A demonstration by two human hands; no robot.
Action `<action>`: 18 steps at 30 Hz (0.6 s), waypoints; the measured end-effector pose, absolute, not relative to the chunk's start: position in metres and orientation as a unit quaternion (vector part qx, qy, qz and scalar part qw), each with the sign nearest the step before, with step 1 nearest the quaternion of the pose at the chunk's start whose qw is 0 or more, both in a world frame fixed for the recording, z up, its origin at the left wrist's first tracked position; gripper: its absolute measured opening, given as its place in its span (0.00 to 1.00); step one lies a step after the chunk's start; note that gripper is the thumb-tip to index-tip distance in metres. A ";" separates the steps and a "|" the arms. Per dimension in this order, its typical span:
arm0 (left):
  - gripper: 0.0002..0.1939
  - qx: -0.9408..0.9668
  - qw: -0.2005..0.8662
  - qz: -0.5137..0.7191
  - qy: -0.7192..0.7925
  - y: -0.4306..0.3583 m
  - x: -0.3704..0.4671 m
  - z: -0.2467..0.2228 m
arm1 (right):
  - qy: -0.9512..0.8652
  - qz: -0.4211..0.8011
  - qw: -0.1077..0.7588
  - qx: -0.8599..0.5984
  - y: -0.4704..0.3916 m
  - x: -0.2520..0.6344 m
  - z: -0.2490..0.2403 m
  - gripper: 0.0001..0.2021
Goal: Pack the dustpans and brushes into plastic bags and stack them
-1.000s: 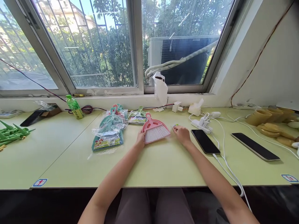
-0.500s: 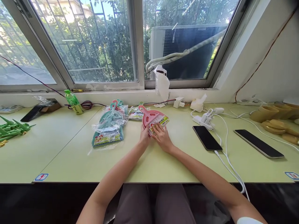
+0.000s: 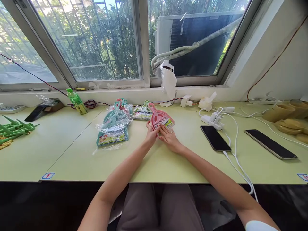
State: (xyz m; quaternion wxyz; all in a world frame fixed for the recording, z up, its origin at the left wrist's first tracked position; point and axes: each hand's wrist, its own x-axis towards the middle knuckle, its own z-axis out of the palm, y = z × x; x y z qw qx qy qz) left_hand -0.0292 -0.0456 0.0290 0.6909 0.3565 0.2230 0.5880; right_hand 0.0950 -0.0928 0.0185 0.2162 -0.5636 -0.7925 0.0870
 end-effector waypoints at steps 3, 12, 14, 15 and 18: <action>0.39 0.391 0.697 0.565 0.204 -0.049 -0.031 0.033 | -0.796 0.089 0.213 -0.559 -0.096 0.102 0.020 0.31; 0.41 0.376 0.682 0.581 0.236 -0.047 -0.033 0.036 | -0.721 0.078 0.390 -0.567 -0.099 0.102 0.019 0.33; 0.41 0.378 0.683 0.582 0.229 -0.046 -0.035 0.037 | -0.609 0.104 0.527 -0.584 -0.095 0.107 0.017 0.38; 0.41 0.383 0.684 0.580 0.222 -0.046 -0.035 0.037 | -0.549 0.146 0.580 -0.584 -0.092 0.111 0.017 0.41; 0.42 0.406 0.684 0.572 0.199 -0.046 -0.035 0.037 | -0.416 0.322 0.652 -0.546 -0.087 0.125 0.014 0.50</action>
